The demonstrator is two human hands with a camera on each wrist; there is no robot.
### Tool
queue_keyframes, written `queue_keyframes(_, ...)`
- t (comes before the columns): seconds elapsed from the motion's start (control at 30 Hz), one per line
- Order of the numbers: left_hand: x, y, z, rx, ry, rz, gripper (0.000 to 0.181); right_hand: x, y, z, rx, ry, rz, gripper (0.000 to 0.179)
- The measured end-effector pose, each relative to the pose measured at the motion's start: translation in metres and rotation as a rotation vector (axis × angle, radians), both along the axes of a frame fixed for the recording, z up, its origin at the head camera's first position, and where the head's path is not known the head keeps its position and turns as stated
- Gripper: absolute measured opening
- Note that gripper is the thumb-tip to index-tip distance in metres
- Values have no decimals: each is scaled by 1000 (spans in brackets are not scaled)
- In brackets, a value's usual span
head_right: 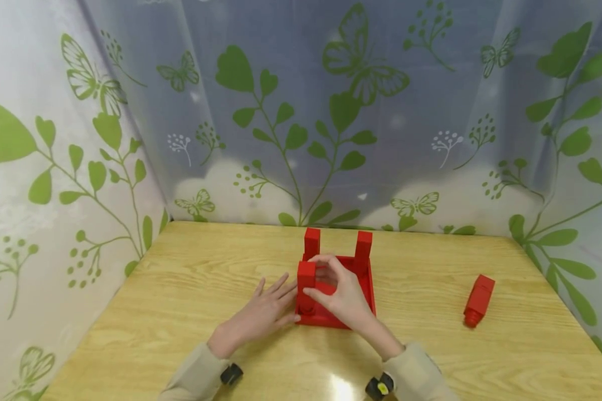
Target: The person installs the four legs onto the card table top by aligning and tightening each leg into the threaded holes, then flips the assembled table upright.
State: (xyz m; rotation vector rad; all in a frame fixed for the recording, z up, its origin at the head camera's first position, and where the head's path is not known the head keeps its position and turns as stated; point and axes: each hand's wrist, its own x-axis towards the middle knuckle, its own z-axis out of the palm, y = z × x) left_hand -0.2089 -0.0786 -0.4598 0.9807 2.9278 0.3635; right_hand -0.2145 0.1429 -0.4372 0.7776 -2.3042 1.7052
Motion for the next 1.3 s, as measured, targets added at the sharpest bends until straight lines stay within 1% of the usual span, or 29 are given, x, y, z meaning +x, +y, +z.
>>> queue_keyframes(0.43,0,-1,1,15,-17,-2,66,-2,4,-1,51,-9,21,50)
queue_keyframes(0.6,0,0,1,21,-28,0,67,-3,6,-4,81,-37,37,49)
queue_keyframes(0.7,-1,0,1,19,-30,2,68,-6,7,-6,90,-48,76,49)
queue_keyframes(0.83,0,-1,2,14,-28,0,68,-9,9,-5,103,-51,147,51)
queue_keyframes(1.03,0,-1,2,6,-29,-4,67,-11,15,2,174,-47,233,57)
queue_keyframes(1.17,0,-1,2,4,-26,-4,67,-12,19,5,186,-64,309,60)
queue_keyframes(1.3,0,0,2,3,-21,-4,67,-13,20,6,205,-69,321,60)
